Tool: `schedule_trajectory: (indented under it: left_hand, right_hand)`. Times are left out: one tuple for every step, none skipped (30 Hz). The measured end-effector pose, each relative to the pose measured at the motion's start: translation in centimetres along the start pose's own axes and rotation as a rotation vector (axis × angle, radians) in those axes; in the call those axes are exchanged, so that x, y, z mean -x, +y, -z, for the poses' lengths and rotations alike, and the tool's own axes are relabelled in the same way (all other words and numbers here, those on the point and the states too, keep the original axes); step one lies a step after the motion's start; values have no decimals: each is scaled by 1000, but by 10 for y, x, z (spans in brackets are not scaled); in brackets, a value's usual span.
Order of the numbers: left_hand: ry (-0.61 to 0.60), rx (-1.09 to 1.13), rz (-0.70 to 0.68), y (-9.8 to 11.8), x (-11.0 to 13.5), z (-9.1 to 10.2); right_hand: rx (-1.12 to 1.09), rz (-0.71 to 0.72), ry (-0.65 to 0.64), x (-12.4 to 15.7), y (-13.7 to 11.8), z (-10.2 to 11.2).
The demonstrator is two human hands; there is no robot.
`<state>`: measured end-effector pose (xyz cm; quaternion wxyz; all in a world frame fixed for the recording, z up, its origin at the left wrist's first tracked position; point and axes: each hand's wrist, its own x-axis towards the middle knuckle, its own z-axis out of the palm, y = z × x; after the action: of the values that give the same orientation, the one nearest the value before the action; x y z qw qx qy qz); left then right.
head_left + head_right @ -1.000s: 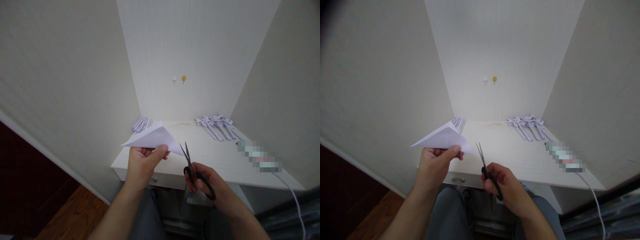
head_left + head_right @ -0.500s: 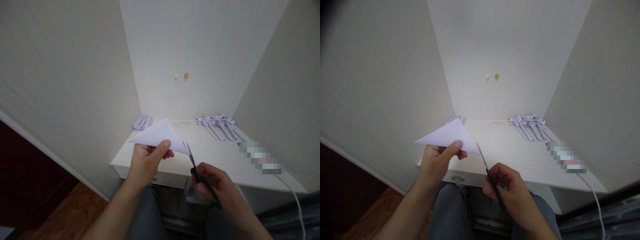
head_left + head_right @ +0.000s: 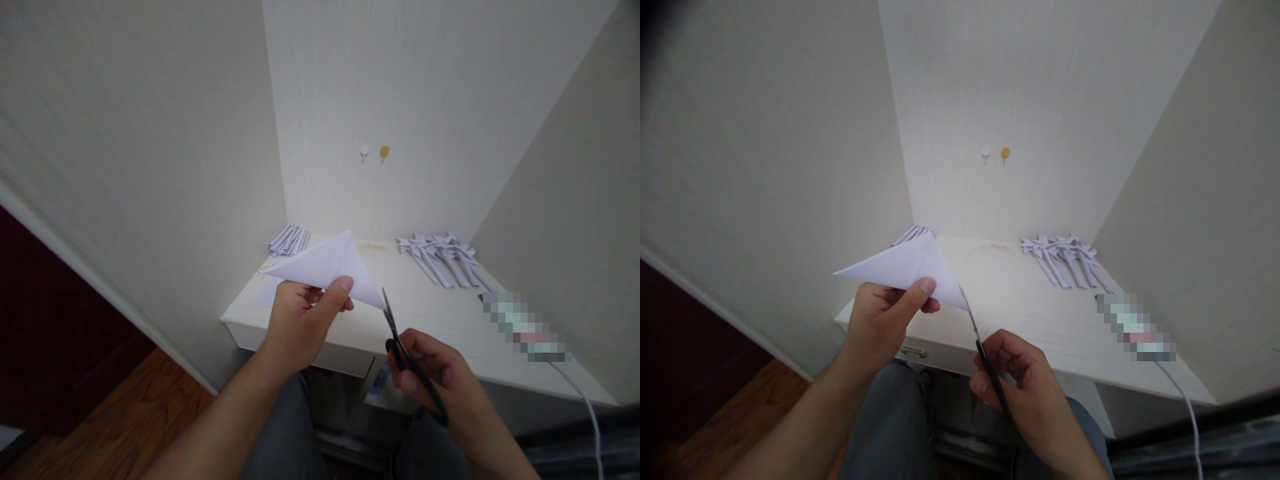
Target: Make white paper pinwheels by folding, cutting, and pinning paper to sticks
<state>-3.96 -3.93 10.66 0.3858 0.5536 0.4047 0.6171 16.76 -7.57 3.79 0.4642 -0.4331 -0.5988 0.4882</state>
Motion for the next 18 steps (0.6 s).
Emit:
schedule_trajectory:
  left_hand:
    - [-5,-9,-3,-1,0,0]
    - [-11,-19,-5,-1,0,0]
    - [-18,-28,-5,-2,-1,1]
    - [-26,-35,-2,-3,0,1]
    - [-34,-41,4,-4,0,1]
    - [-42,-45,10,-5,0,1]
    - [-49,-48,17,-6,0,1]
    - [-54,-52,22,-7,0,1]
    - [-60,-56,26,-8,0,1]
    - [-64,-60,28,-8,0,1]
    - [-66,-60,30,-8,0,1]
    - [-69,-57,29,-8,0,1]
    - [-72,-49,27,-7,0,1]
    - [-75,-38,27,-6,0,1]
    - [-81,-26,27,-5,-1,0]
    - [-90,-14,29,-4,-1,0]
    - [-102,-4,31,-2,-1,0]
    - [-117,3,34,-1,-1,-1]
  right_hand:
    - [-3,-2,4,0,-1,0]
    - [-6,-6,6,-1,-2,-1]
    - [-7,-12,4,-1,-4,-1]
    - [-7,-19,-3,-1,-6,-2]
    - [-7,-24,-9,-2,-8,-2]
    - [-8,-29,-16,-2,-10,-3]
    - [-10,-33,-24,-3,-11,-3]
    - [-13,-36,-29,-3,-13,-3]
    - [-14,-38,-31,-4,-14,-3]
    - [-15,-39,-31,-4,-14,-3]
    - [-13,-42,-32,-4,-14,-3]
    - [-10,-43,-33,-4,-14,-3]
    - [-6,-44,-34,-4,-14,-2]
    - [-4,-46,-35,-3,-14,-2]
    - [-1,-47,-39,-2,-14,-2]
    - [0,-47,-43,-2,-14,-3]
    - [0,-50,-46,-1,-15,-3]
    - [-2,-54,-48,-1,-16,-4]
